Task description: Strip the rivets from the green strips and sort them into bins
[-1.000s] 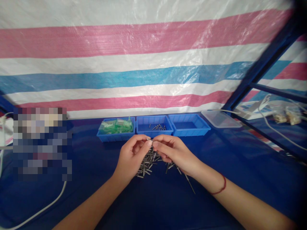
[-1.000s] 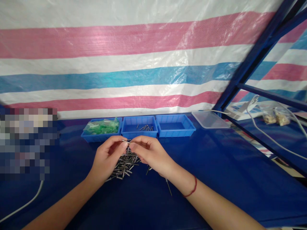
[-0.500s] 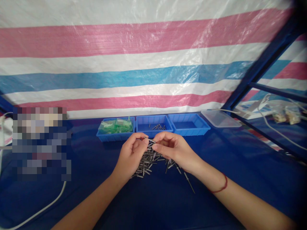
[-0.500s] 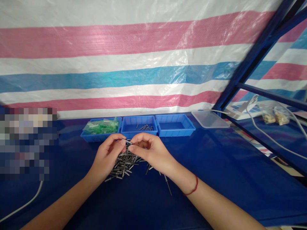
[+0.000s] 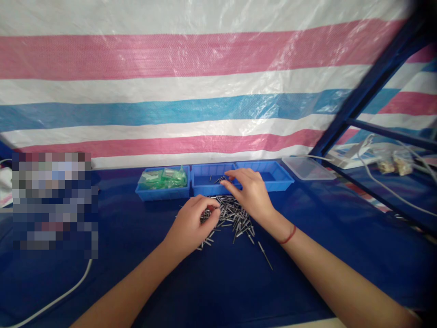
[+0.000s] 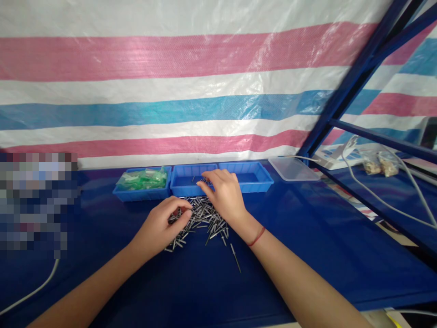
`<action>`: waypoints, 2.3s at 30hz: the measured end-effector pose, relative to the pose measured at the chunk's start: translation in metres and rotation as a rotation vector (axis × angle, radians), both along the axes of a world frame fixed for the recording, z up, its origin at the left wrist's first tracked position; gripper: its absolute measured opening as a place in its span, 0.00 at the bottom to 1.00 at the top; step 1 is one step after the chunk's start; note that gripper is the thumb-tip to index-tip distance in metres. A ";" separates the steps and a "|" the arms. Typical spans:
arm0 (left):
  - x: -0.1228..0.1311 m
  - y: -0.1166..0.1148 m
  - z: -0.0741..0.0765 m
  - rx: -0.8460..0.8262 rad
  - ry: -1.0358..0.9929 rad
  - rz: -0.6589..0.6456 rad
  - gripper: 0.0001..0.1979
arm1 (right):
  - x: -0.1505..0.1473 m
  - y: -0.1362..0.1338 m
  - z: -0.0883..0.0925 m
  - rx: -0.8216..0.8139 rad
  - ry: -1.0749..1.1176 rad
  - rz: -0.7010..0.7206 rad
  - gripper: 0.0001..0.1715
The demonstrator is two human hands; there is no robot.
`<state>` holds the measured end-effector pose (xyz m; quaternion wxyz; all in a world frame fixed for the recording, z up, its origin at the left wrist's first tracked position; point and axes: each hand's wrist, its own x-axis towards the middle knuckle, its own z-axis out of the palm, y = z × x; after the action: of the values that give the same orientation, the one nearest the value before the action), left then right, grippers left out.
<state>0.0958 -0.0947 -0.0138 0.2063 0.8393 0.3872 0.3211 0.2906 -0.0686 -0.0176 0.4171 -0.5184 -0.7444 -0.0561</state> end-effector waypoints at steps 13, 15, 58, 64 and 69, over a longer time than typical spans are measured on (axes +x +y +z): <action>0.012 -0.009 -0.010 0.317 0.536 -0.106 0.09 | -0.006 -0.016 0.001 -0.019 0.072 0.100 0.09; 0.013 -0.008 -0.011 0.323 0.490 -0.105 0.10 | -0.006 -0.017 0.001 -0.020 0.115 0.102 0.09; -0.002 0.003 0.000 0.055 -0.225 0.200 0.10 | -0.026 -0.021 0.002 -0.024 0.210 0.284 0.09; -0.002 0.007 -0.001 0.039 -0.168 0.198 0.12 | -0.021 0.007 -0.004 0.012 -0.084 -0.054 0.14; -0.006 0.008 -0.002 0.086 0.029 0.099 0.07 | -0.012 0.000 -0.005 0.001 -0.069 -0.037 0.12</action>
<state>0.0897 -0.0871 -0.0159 0.1482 0.8319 0.4170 0.3349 0.2785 -0.0688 -0.0229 0.3902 -0.5295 -0.7488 -0.0820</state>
